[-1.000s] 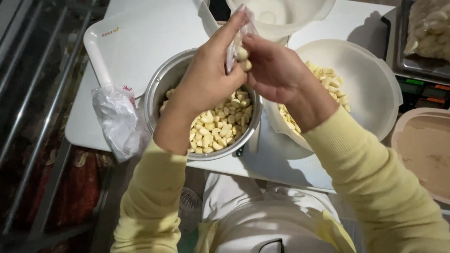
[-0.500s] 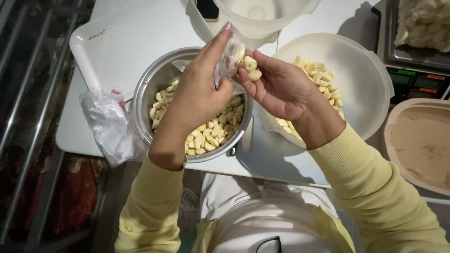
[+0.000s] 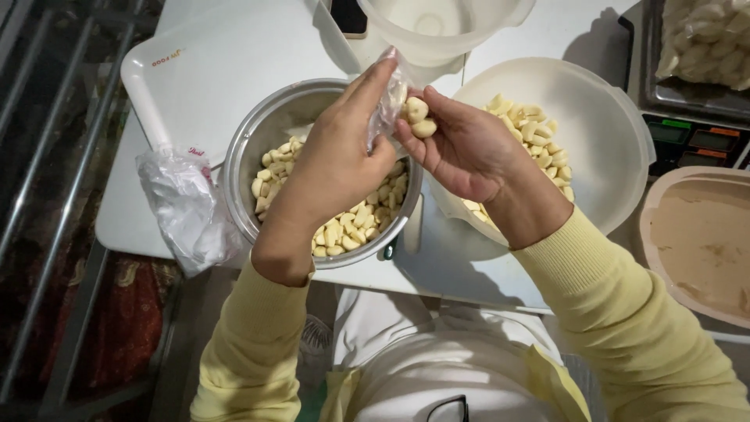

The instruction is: The person is manually portioning peeled garlic cloves into small plastic bags and weighing them on a digital scale.

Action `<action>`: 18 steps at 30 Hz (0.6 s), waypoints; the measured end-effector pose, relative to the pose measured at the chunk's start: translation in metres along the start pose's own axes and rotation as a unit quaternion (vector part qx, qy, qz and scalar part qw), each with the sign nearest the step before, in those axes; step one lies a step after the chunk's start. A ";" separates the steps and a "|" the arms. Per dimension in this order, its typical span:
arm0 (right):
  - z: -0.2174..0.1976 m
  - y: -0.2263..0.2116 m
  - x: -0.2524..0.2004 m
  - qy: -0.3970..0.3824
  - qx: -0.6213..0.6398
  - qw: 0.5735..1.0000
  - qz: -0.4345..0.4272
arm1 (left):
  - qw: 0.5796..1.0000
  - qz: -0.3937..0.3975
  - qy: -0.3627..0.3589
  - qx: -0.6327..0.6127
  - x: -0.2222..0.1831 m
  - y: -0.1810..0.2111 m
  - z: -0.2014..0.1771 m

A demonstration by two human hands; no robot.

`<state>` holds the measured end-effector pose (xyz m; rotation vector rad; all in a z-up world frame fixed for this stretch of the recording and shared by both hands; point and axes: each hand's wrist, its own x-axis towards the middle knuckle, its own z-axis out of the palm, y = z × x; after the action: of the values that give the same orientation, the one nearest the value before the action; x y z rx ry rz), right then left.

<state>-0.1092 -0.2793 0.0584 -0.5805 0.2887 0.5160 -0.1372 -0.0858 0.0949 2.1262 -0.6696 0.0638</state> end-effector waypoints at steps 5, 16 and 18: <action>0.025 -0.001 -0.006 -0.115 -0.151 0.982 -0.012 | 0.994 -0.102 -0.021 0.020 0.003 0.015 -0.007; 0.071 -0.016 0.007 -0.102 -0.633 0.747 -0.175 | 0.986 -0.027 0.164 0.009 0.006 -0.003 -0.034; 0.074 -0.020 0.013 -0.139 -0.731 0.615 -0.262 | 0.987 -0.041 0.156 -0.007 0.010 -0.002 -0.034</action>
<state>-0.0793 -0.2456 0.1214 -2.0951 -0.7391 0.1388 -0.1213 -0.0629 0.1164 2.0669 -0.3959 0.3393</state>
